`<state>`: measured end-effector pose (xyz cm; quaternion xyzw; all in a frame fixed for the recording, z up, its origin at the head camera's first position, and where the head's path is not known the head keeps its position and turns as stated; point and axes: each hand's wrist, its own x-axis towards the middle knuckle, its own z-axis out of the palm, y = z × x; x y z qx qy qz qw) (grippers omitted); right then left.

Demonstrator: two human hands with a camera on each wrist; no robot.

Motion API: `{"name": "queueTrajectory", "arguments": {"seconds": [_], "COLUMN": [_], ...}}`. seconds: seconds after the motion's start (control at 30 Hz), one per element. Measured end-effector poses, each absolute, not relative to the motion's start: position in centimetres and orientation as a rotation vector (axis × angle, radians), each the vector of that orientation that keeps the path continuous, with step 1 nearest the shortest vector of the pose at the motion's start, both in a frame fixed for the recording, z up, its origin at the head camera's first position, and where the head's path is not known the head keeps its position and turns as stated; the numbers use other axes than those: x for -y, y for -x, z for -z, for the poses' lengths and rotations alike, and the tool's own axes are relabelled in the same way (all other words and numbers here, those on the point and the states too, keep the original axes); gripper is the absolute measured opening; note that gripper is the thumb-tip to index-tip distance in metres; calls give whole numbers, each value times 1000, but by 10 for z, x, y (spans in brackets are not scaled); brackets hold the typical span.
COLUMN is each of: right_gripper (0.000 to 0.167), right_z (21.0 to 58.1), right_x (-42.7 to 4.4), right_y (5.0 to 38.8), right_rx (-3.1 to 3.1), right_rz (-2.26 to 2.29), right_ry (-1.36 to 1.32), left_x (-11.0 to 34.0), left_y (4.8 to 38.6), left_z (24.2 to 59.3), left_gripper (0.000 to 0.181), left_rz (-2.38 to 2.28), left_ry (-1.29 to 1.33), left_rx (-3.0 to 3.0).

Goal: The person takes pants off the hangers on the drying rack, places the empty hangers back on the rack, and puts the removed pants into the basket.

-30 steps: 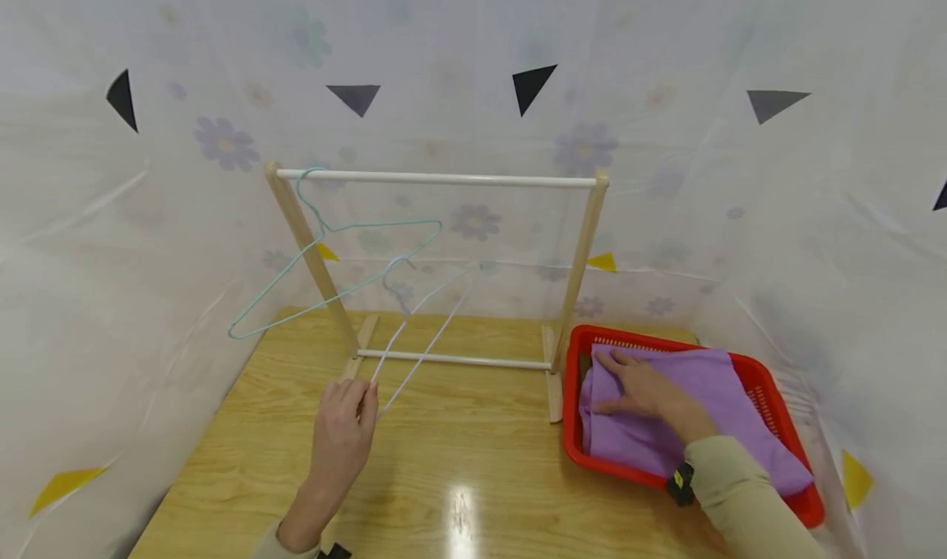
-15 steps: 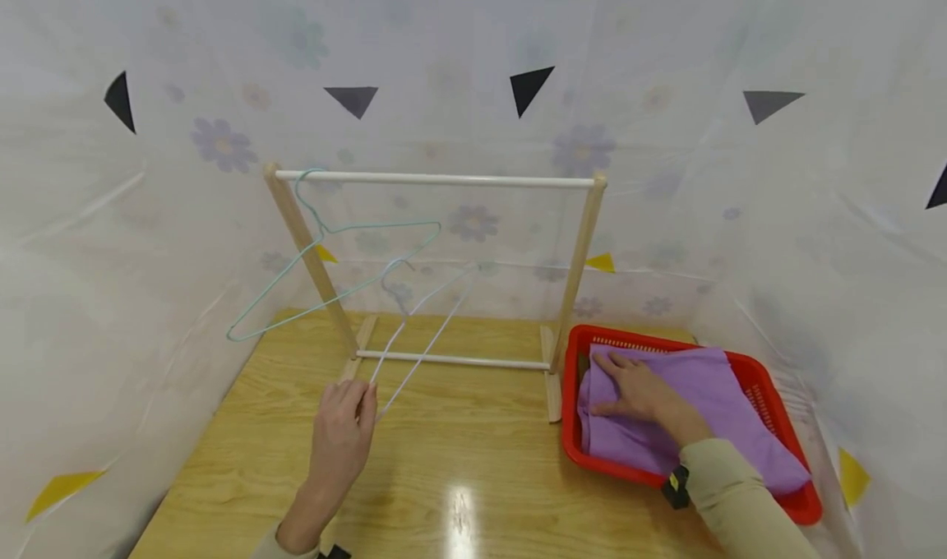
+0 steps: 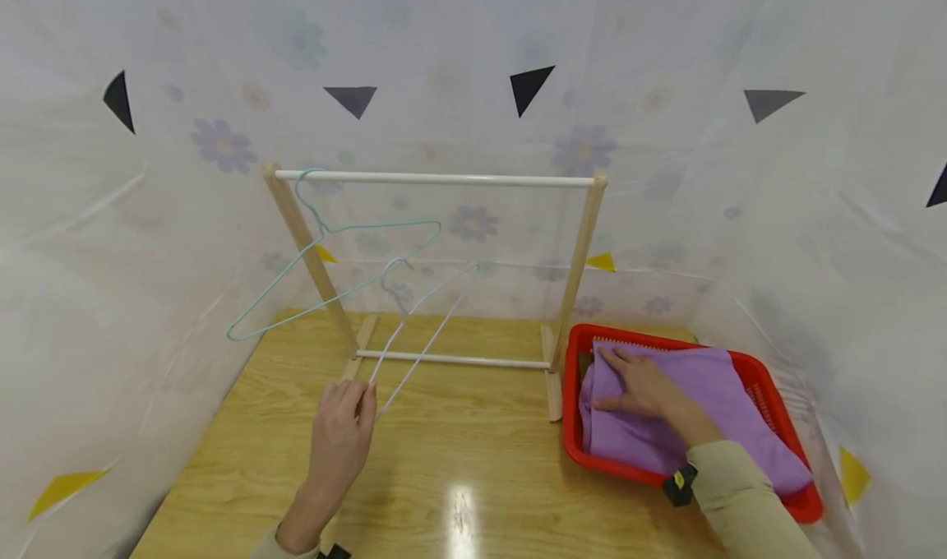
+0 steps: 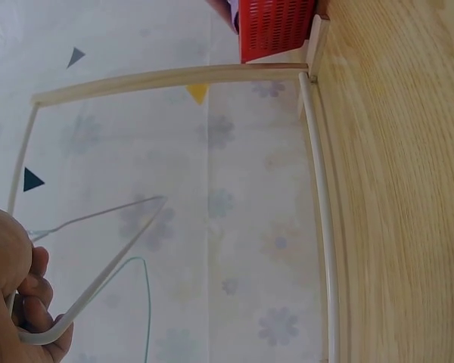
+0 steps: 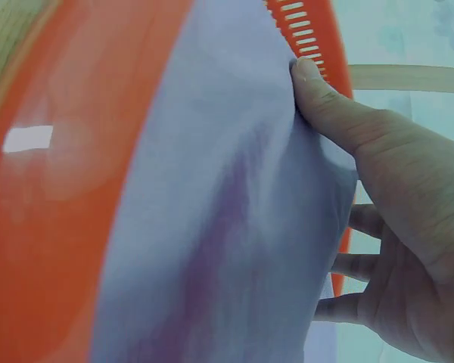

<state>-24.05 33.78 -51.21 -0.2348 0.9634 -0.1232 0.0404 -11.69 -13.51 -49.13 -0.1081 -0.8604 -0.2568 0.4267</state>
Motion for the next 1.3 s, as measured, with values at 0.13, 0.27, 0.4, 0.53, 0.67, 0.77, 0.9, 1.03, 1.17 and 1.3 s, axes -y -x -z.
{"name": "queueTrajectory", "arguments": {"seconds": [0.13,0.27,0.4,0.53,0.67,0.77,0.9,1.03,1.17,1.3], "right_gripper": [101,101,102,103,103,102,99,96,95,93], "right_z": [509,504,495,487,482,478,474,471,468,465], "right_x": [-339,-340,-337,-334,-330,-326,-319,-312,-305,-298], "right_y": [240,240,241,242,243,244,245,249,256,263], "right_rx": [-2973,-2998,-3042,-3101,-3161,-3212,-3307,-3402,-3473,-3549], "right_rz": [376,400,422,386,347,325,309,288,227,152], "right_ry": [706,667,624,574,529,493,483,513,542,586], "left_x": [135,135,135,134,134,134,135,135,134,134], "left_y": [117,117,117,117,117,117,117,117,118,118], "left_z": [491,490,489,489,488,488,489,490,489,489], "left_gripper": [18,17,17,16,16,16,16,16,17,18], "left_rz": [638,640,641,643,650,654,654,645,645,654], "left_ry": [276,281,278,276,281,282,281,285,288,285], "left_rx": [2144,2139,2138,2138,2137,2140,2141,2137,2132,2128]}}
